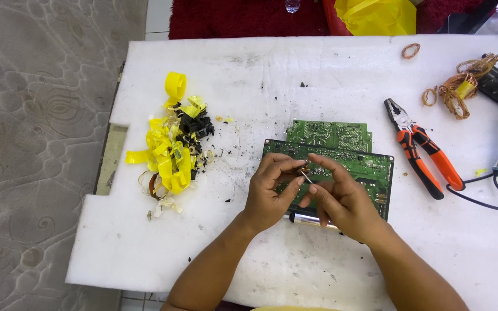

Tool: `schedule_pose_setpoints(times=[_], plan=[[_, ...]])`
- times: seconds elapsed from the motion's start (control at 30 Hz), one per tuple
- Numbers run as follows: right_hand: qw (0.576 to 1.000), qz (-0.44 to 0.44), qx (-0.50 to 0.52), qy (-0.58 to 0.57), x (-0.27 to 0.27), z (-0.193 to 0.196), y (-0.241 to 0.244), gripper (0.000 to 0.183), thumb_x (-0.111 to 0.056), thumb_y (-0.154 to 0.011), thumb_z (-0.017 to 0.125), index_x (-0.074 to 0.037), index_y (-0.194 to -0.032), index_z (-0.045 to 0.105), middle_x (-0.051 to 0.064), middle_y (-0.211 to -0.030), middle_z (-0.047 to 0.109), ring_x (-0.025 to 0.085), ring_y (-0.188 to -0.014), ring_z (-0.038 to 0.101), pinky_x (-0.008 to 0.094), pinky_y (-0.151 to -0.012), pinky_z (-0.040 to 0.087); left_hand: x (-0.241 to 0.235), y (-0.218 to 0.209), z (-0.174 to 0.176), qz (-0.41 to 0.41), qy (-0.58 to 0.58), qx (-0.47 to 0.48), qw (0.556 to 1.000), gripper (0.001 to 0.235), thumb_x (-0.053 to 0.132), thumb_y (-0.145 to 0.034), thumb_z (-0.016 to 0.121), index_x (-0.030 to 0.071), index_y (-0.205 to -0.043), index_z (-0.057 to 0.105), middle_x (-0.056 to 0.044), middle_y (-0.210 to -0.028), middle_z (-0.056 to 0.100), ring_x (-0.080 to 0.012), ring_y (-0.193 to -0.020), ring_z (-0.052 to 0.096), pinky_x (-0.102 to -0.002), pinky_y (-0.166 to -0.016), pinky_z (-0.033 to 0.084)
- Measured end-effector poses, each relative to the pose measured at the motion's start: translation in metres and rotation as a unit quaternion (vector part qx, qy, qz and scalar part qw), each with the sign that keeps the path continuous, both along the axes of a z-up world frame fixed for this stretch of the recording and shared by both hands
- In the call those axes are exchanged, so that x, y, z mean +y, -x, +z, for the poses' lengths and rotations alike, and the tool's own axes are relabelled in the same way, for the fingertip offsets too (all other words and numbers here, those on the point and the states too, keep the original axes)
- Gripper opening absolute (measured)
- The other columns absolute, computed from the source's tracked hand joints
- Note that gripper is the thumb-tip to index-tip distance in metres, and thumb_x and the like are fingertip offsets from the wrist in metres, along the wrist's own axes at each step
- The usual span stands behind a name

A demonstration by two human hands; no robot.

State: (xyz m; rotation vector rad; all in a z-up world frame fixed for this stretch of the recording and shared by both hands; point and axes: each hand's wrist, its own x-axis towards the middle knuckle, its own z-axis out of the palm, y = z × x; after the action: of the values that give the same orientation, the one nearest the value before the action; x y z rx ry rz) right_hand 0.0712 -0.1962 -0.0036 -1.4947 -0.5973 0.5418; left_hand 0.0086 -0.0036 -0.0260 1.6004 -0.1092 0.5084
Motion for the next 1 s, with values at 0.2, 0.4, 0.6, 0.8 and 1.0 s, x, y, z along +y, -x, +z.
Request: schedule_pose_setpoints(times=[0.2,0.4,0.6,0.8,1.0], plan=[[0.984,-0.082,-0.155,0.001,0.004,-0.009,0.004,0.041,0.002,-0.101,0.067,-0.002,-0.141,0.074,0.014,-0.078,0.087,0.017,-0.039,0.073,0.027,-0.040,0.058,-0.003,0.000,0.004,0.045,-0.031,-0.039,0.998,0.025,-0.001,-0.103,0.075,-0.004,-0.128,0.073,-0.019,-0.128,0.063,-0.0349,-0.111,0.079,-0.038,-0.090,0.071],[0.989,-0.098,-0.102,-0.031,-0.007,-0.015,-0.009,0.043,0.004,-0.105,0.059,-0.001,-0.146,0.070,0.017,-0.074,0.082,0.014,-0.037,0.063,0.028,-0.038,0.054,0.007,-0.005,0.000,0.079,0.000,-0.045,0.996,0.022,0.000,-0.105,0.070,-0.004,-0.127,0.070,-0.018,-0.122,0.065,-0.0352,-0.107,0.079,-0.040,-0.087,0.072],[0.995,-0.075,-0.053,-0.040,0.004,-0.022,-0.006,0.035,0.002,-0.104,0.062,0.007,-0.139,0.069,0.017,-0.063,0.076,0.014,-0.032,0.060,0.026,-0.036,0.052,-0.002,-0.003,0.002,0.094,-0.063,-0.061,0.992,0.026,0.001,-0.102,0.076,0.000,-0.127,0.073,-0.015,-0.123,0.067,-0.0353,-0.111,0.078,-0.038,-0.089,0.071],[0.995,-0.085,-0.010,-0.040,0.010,-0.014,-0.009,0.033,0.003,-0.099,0.075,0.009,-0.131,0.068,0.019,-0.066,0.073,0.013,-0.037,0.058,0.027,-0.039,0.050,-0.004,-0.009,-0.004,0.110,-0.132,-0.129,0.977,0.033,-0.005,-0.097,0.080,0.002,-0.129,0.075,-0.015,-0.122,0.066,-0.0362,-0.112,0.076,-0.040,-0.084,0.072],[0.995,-0.093,-0.006,-0.028,0.015,-0.010,-0.017,0.021,-0.002,-0.104,0.073,0.009,-0.121,0.071,0.018,-0.064,0.074,0.013,-0.036,0.059,0.027,-0.038,0.048,-0.002,-0.011,-0.006,0.151,-0.234,-0.182,0.943,0.039,-0.005,-0.094,0.083,0.004,-0.131,0.077,-0.012,-0.125,0.068,-0.0324,-0.114,0.077,-0.039,-0.086,0.074]])
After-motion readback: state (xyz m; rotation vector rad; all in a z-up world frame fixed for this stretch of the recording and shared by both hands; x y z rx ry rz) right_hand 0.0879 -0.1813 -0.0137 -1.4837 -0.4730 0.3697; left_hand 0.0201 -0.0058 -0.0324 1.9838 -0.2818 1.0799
